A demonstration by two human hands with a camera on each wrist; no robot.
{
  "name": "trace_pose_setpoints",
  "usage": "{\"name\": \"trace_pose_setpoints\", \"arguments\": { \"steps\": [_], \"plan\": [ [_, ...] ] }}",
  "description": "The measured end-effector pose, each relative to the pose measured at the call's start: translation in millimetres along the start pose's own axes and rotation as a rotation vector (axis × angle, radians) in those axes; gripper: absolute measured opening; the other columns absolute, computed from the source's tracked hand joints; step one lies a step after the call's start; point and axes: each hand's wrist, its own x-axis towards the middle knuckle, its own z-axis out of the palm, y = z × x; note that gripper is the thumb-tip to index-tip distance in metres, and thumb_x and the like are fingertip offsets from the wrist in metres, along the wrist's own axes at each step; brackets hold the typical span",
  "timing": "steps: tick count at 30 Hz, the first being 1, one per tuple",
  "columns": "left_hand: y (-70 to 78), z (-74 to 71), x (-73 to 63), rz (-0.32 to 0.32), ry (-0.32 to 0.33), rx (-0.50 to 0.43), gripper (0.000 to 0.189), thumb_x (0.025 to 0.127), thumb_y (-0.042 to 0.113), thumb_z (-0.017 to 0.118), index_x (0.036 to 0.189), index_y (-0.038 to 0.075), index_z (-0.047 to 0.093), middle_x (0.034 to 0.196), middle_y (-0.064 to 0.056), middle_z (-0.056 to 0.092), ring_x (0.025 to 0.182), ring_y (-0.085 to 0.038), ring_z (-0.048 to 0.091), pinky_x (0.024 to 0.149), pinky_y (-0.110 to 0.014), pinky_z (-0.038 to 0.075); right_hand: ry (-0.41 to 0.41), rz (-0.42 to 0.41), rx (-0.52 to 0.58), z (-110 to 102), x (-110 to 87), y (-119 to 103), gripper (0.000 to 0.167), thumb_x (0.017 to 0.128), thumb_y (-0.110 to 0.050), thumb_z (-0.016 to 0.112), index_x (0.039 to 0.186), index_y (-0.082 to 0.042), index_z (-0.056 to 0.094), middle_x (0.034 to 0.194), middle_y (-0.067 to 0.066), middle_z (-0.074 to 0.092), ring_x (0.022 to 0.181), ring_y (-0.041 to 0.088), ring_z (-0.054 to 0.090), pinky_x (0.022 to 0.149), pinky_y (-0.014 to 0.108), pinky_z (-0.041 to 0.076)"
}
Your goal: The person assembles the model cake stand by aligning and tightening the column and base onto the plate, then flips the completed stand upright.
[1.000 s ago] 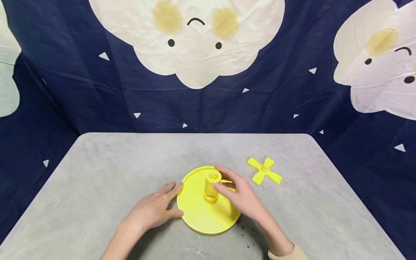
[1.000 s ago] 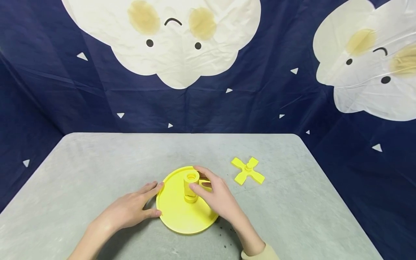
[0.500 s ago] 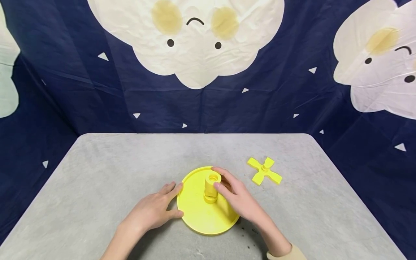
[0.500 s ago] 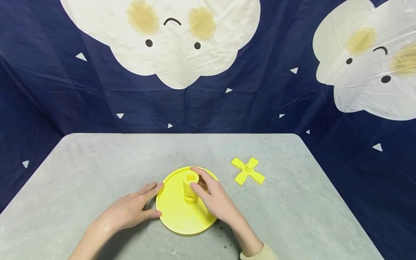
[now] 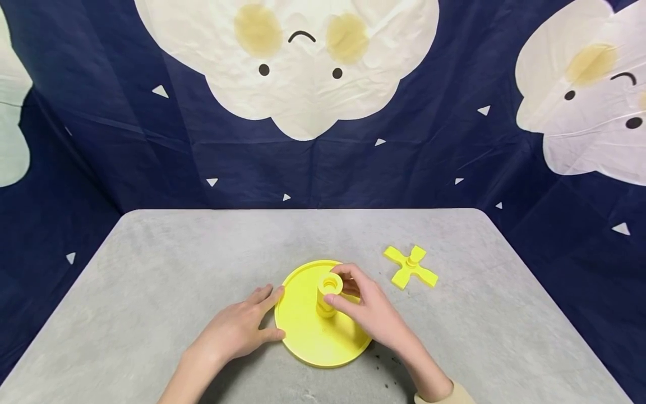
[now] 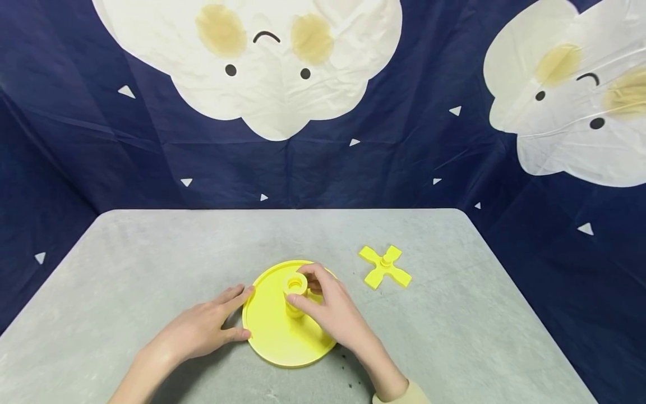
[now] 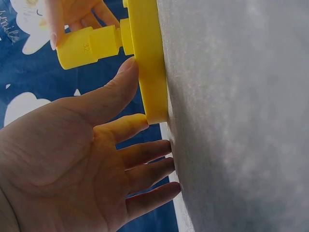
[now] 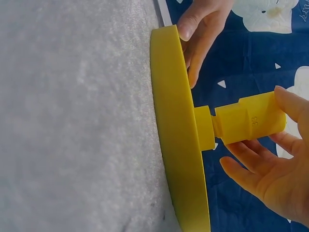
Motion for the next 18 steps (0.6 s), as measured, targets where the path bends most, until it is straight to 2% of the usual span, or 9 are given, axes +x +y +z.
{"name": "trace_pose_setpoints", "arguments": {
  "steps": [4,9,14,18],
  "plan": [
    [-0.4,-0.5,0.3,-0.006,0.000,0.003,0.086,0.087,0.053,0.076,0.159,0.021,0.042,0.164,-0.017,0.040,0.149,-0.041,0.042,0.113,-0.065,0.042,0.000,-0.013,0.002,1.0,0.8,1.1,0.050,0.095,-0.038,0.074,0.139,-0.026,0.056,0.140,-0.001,0.062,0.129,0.015,0.061,0.112,0.037,0.052],
    [0.8,-1.6,2.5,-0.017,-0.012,0.006,0.086,0.087,0.054,0.076,0.159,0.023,0.041,0.165,-0.016,0.039,0.150,-0.040,0.042,0.114,-0.065,0.042,-0.050,-0.047,0.002,0.3,0.4,4.4,0.054,0.101,-0.038,0.066,0.150,-0.032,0.047,0.155,0.004,0.053,0.138,0.018,0.056,0.114,0.038,0.050],
    [2.1,-2.4,3.1,-0.025,-0.018,0.001,0.086,0.087,0.053,0.077,0.159,0.023,0.042,0.166,-0.015,0.038,0.150,-0.040,0.042,0.114,-0.065,0.042,-0.082,-0.011,-0.027,-0.8,0.0,4.3,0.049,0.105,-0.042,0.058,0.152,-0.040,0.043,0.153,-0.003,0.053,0.132,0.014,0.061,0.112,0.038,0.051],
    [1.1,-0.8,0.9,-0.019,-0.007,-0.009,0.086,0.086,0.052,0.077,0.159,0.022,0.043,0.165,-0.016,0.039,0.150,-0.040,0.042,0.114,-0.064,0.043,-0.085,0.009,-0.038,-0.1,-0.4,4.2,0.045,0.105,-0.043,0.057,0.149,-0.041,0.046,0.150,-0.006,0.056,0.127,0.013,0.063,0.109,0.037,0.053]
  ]
}}
